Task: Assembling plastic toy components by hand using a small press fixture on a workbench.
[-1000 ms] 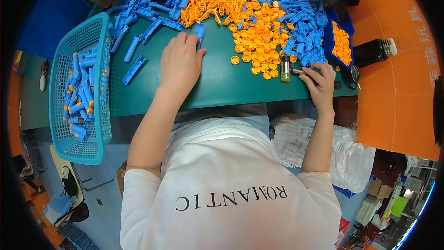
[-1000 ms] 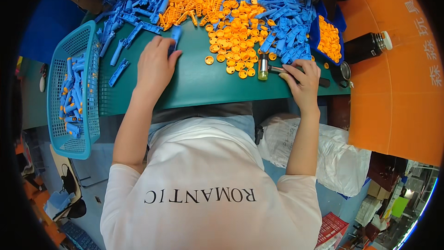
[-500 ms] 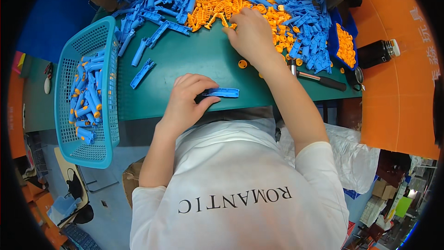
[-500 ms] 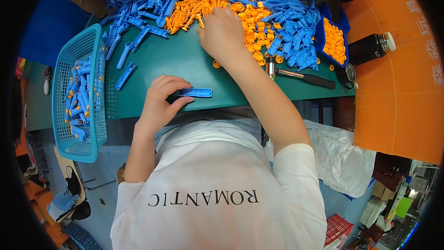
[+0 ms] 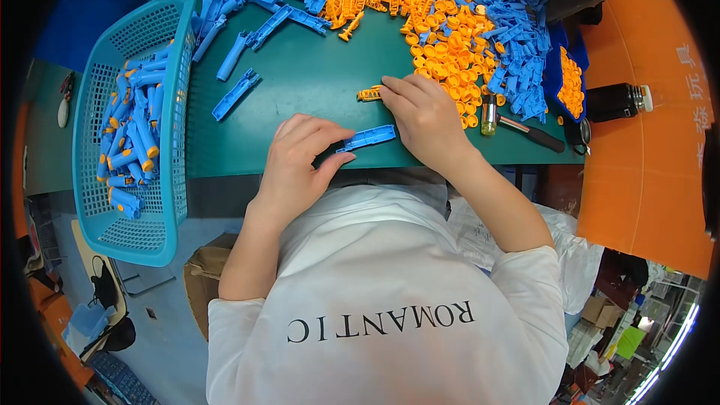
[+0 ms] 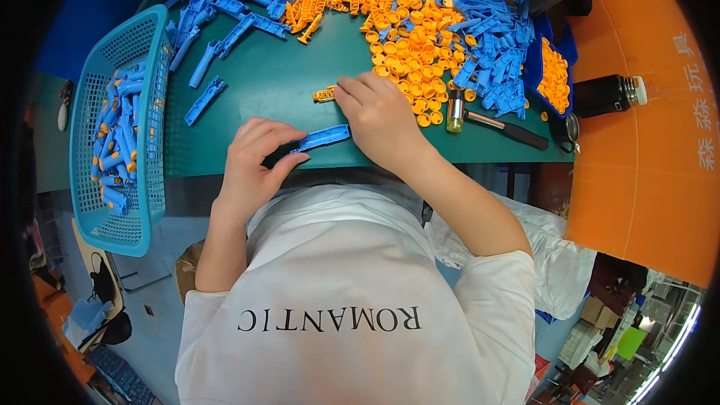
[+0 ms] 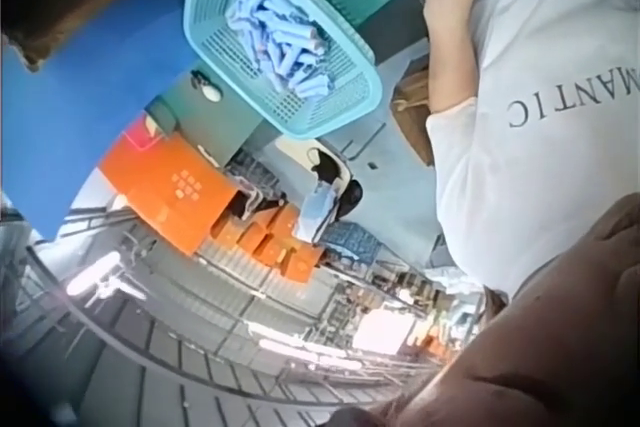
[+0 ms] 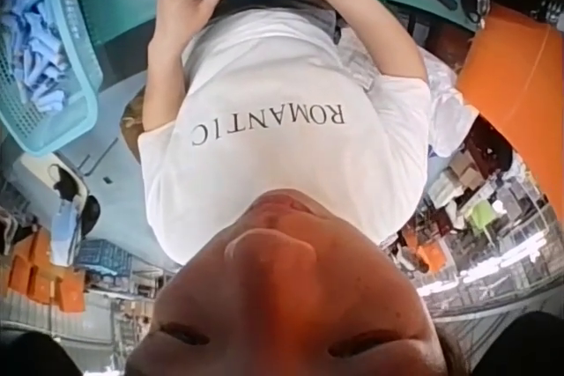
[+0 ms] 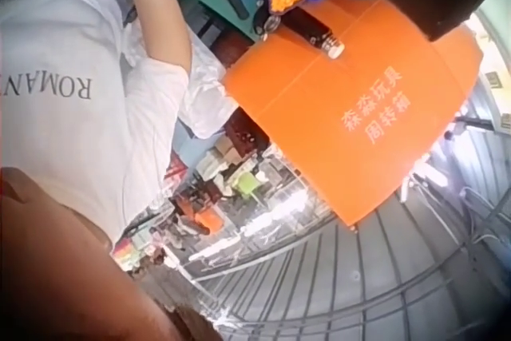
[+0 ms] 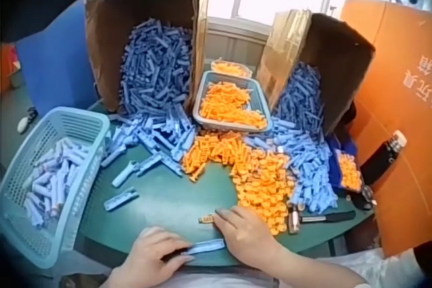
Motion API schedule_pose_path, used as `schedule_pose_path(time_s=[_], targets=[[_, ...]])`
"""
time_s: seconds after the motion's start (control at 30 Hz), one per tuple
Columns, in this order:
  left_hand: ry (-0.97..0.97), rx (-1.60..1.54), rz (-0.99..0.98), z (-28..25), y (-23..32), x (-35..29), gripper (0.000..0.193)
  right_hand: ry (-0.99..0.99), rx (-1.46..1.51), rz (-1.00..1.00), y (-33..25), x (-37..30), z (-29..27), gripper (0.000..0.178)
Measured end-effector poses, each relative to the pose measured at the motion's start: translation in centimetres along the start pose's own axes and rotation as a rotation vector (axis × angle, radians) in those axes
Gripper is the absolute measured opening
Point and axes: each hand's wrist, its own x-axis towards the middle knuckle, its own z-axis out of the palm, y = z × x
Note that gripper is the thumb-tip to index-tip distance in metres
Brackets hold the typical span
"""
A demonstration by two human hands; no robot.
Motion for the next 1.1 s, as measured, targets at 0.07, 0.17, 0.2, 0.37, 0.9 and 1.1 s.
schedule_pose_path(time_s=[0.07,0.17,0.2,0.37,0.9,1.1], targets=[[-0.01,0.005,0.005,-0.1,0.0,0.1,0.027,-0.011,0.108,0.012,0.8,0.3,0.1,0.018],[-0.03,-0.003,0.011,-0.4,0.2,0.2,0.027,-0.03,0.296,0.064,1.2,0.5,0.1,0.023],[-0.037,-0.016,0.007,-0.5,0.2,0.1,0.026,-0.04,0.379,0.1,1.2,0.5,0.2,0.024],[-0.052,0.018,0.013,-0.7,0.2,-0.8,0.028,-0.05,0.335,0.065,-0.6,-0.5,-0.7,0.019],[0.103,0.025,-0.014,0.4,0.2,-0.8,0.031,-0.152,0.653,0.18,-0.3,-0.4,-2.9,0.014],[0.088,0.068,0.023,0.4,-0.1,-0.8,0.034,-0.162,0.523,0.117,-1.0,-1.3,-1.9,0.017]])
